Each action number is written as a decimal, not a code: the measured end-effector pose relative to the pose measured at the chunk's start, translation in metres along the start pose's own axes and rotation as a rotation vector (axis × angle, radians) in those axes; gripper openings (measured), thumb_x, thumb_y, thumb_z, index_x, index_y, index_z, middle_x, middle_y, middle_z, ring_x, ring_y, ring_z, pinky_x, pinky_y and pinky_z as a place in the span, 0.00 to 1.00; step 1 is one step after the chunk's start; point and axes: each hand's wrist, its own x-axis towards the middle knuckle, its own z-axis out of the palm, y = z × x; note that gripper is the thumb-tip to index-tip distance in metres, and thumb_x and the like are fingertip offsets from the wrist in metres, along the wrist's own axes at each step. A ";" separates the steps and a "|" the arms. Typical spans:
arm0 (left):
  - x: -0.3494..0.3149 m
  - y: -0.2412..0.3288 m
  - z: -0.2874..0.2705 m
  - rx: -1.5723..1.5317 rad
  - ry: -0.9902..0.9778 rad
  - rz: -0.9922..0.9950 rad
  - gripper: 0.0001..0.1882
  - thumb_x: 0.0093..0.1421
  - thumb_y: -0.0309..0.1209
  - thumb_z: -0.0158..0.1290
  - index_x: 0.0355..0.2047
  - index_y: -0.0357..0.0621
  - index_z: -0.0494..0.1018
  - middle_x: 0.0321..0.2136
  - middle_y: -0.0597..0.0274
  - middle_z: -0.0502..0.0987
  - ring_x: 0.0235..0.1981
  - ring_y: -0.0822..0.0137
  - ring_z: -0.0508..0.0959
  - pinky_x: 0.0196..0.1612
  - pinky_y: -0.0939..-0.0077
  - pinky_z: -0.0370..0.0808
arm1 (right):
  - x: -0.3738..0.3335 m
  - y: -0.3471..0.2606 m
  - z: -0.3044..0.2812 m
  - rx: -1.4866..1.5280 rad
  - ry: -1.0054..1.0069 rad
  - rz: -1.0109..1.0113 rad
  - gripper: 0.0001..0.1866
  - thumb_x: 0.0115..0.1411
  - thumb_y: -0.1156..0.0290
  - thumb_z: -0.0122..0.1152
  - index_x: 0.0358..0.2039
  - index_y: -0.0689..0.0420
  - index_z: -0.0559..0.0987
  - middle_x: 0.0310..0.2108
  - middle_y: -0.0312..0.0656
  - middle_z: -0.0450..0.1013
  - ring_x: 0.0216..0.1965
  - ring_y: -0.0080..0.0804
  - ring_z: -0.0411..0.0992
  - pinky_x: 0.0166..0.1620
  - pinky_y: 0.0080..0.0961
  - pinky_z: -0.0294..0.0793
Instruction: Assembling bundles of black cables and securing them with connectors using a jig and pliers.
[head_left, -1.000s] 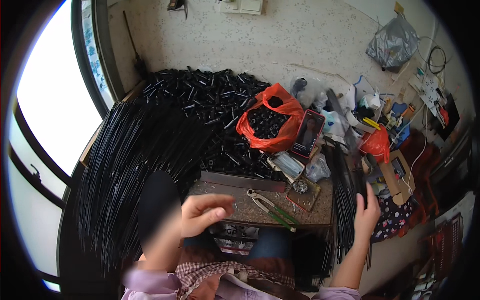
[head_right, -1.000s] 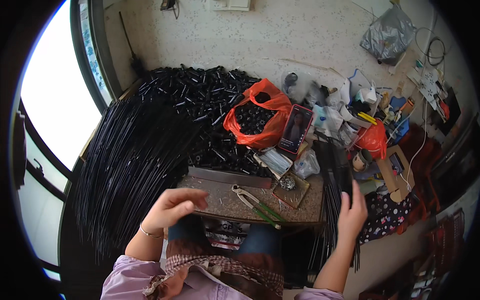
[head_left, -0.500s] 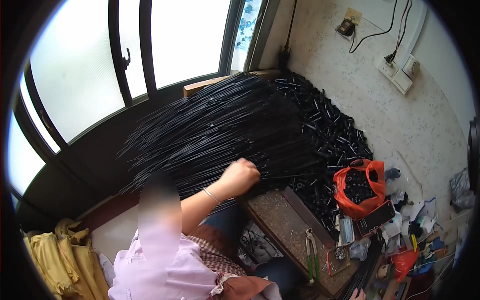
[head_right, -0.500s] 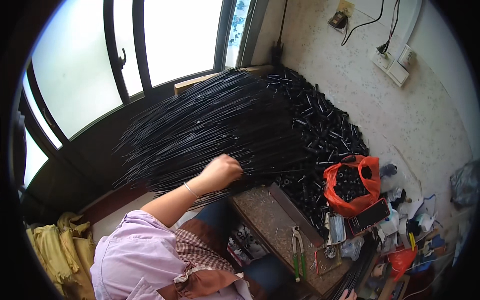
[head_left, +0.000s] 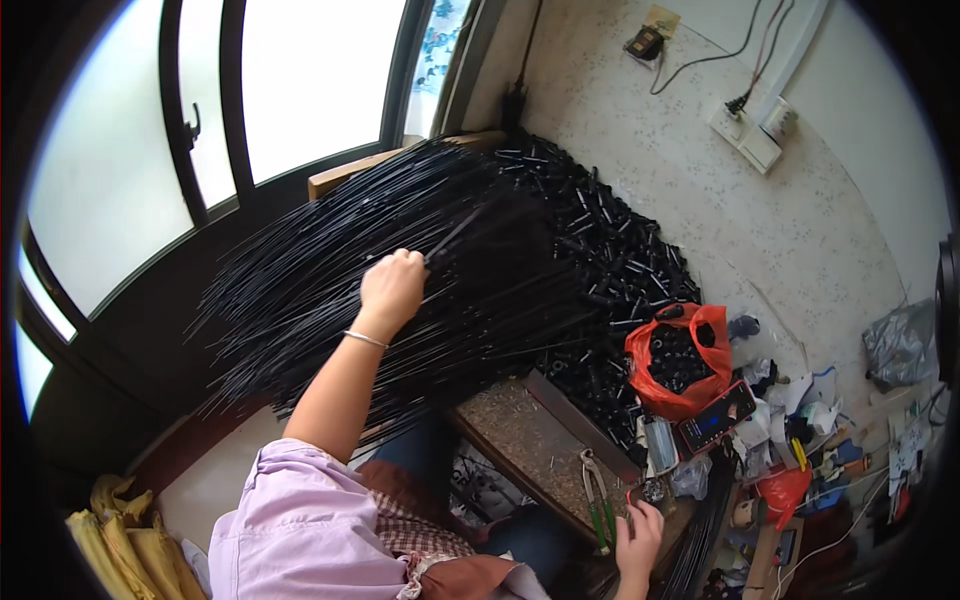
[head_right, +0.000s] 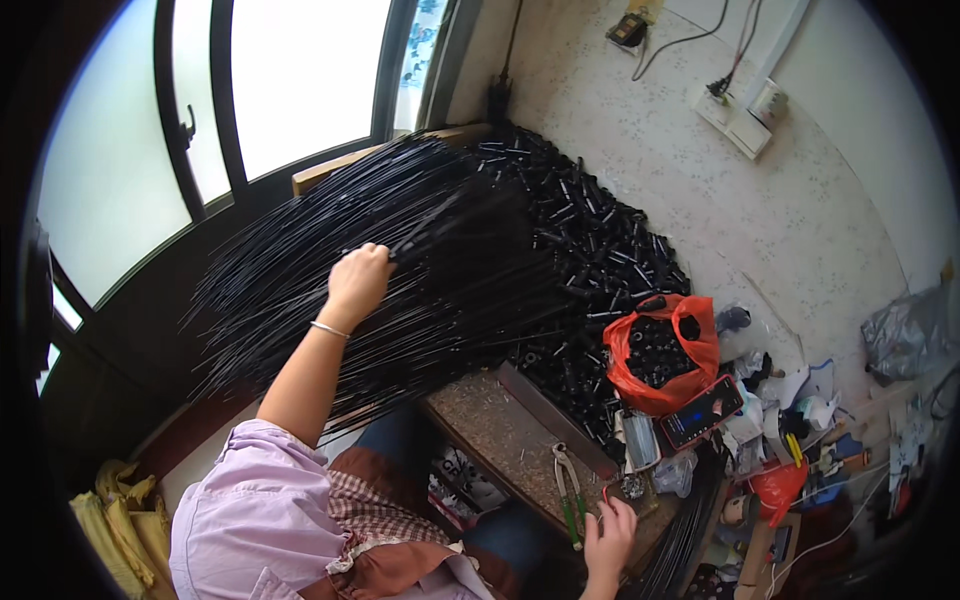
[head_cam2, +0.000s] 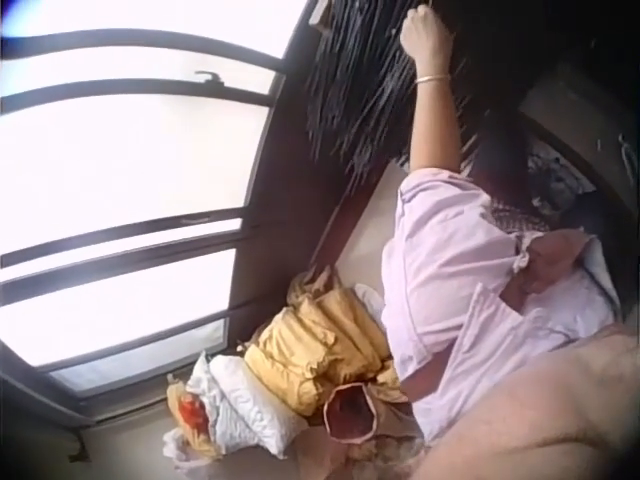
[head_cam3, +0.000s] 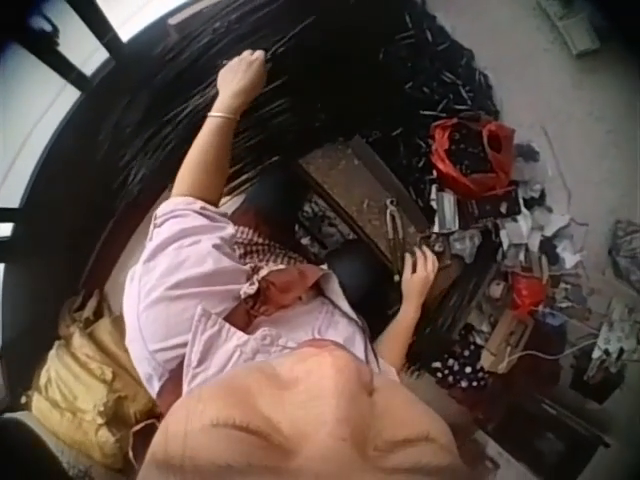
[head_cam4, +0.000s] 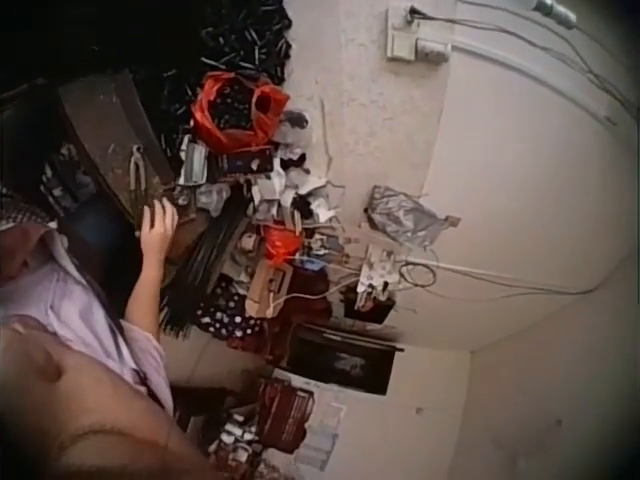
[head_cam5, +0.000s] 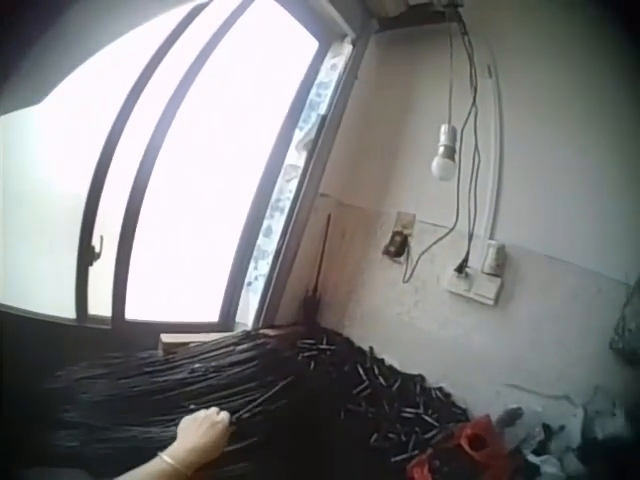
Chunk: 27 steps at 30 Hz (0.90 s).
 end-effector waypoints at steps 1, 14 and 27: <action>0.006 0.010 -0.009 -0.005 0.000 0.002 0.09 0.46 0.33 0.46 0.23 0.39 0.64 0.25 0.56 0.68 0.29 0.60 0.70 0.26 0.70 0.68 | 0.001 -0.004 0.004 0.021 -0.006 -0.004 0.11 0.38 0.74 0.55 0.26 0.62 0.71 0.32 0.47 0.64 0.37 0.42 0.60 0.40 0.31 0.60; -0.025 0.083 0.006 0.059 0.078 0.072 0.10 0.45 0.32 0.47 0.20 0.38 0.60 0.22 0.55 0.65 0.24 0.56 0.69 0.24 0.68 0.67 | 0.022 0.073 0.000 0.049 -0.029 -0.135 0.09 0.43 0.73 0.51 0.29 0.53 0.72 0.36 0.36 0.64 0.41 0.34 0.59 0.40 0.29 0.61; 0.016 0.090 -0.015 0.006 0.201 0.106 0.11 0.50 0.32 0.42 0.24 0.38 0.56 0.16 0.50 0.67 0.20 0.52 0.69 0.20 0.64 0.65 | 0.006 0.074 -0.013 0.134 0.000 -0.064 0.10 0.42 0.76 0.50 0.29 0.53 0.73 0.34 0.37 0.67 0.40 0.37 0.61 0.41 0.28 0.60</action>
